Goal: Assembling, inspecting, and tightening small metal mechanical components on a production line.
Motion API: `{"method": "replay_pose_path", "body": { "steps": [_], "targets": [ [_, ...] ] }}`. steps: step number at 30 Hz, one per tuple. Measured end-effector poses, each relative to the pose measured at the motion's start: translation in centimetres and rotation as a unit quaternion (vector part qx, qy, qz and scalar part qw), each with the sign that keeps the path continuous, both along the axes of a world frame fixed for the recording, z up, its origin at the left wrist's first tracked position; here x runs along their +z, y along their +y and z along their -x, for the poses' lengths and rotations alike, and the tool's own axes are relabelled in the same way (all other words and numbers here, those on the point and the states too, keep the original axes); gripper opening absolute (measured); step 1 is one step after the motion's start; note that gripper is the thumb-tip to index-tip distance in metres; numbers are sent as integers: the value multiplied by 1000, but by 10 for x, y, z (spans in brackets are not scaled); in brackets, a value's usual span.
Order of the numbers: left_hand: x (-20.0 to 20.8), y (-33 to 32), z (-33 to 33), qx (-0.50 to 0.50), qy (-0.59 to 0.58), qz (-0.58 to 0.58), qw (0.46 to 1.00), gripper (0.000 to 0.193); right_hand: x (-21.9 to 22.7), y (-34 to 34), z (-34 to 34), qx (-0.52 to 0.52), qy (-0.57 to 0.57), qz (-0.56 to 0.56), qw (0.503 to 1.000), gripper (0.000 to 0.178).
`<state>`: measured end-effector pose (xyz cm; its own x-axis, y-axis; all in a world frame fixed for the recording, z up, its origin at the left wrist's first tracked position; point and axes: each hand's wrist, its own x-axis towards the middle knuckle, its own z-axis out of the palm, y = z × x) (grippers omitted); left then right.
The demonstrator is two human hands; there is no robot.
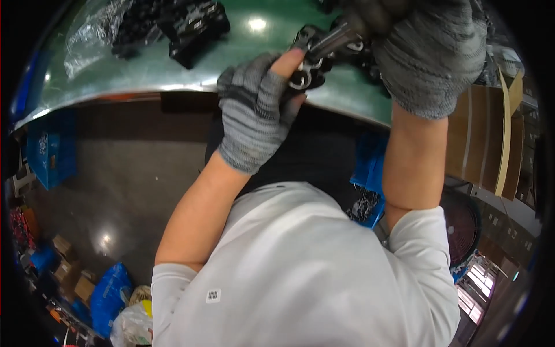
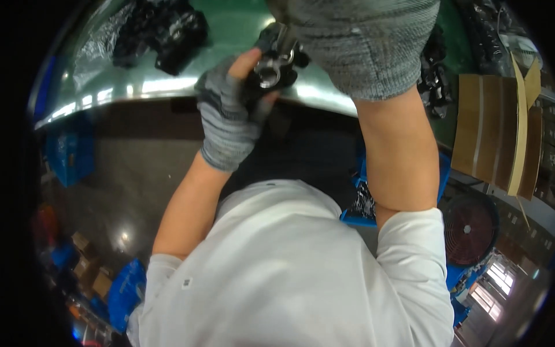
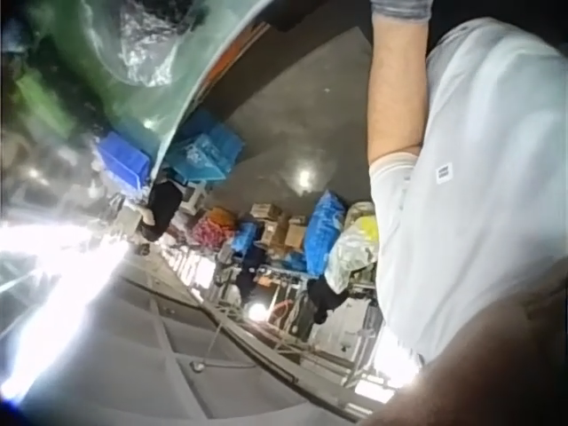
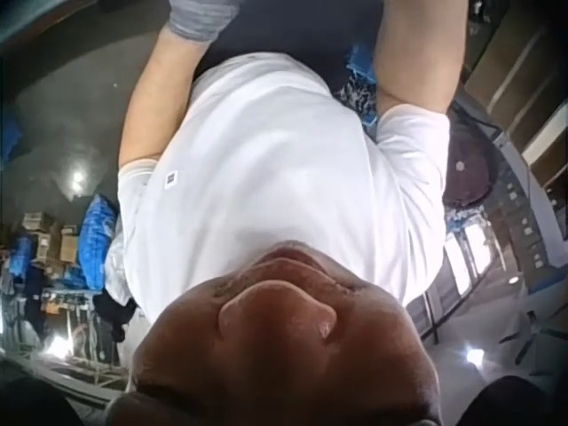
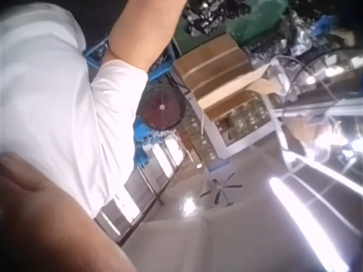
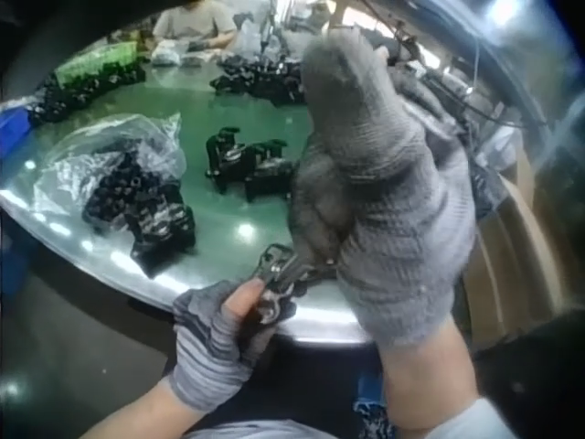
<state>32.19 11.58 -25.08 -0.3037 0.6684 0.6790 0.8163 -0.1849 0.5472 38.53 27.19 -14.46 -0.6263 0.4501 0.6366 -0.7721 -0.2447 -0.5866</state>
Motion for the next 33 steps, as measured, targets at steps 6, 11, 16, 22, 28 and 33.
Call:
{"method": "replay_pose_path", "body": {
  "steps": [6, 11, 16, 22, 28, 33],
  "targets": [
    [-7, -15, -5, -12, -10, 18, 1000, 79, 22, -20, -8, -443, -150, -231, 853, 22],
    [6, -16, -11, 6, 21, 35, 999, 78, 41, -29, -18, -393, -421, -317, 754, 25],
    [12, -16, 6, 9, 2, 35, 999, 79, 66, -8, -68, -195, -86, -100, 972, 29],
    [26, -16, 16, 57, -6, 24, 998, 77, 61, -21, -188, -359, -217, -213, 882, 37],
    [28, -11, 34, 124, 72, 41, 989, 72, -6, -14, -288, -600, -398, -344, 603, 46],
    [41, -16, 41, 211, 171, 30, 962, 71, -27, 4, -314, -650, -414, -482, 418, 31]
  ]
}}
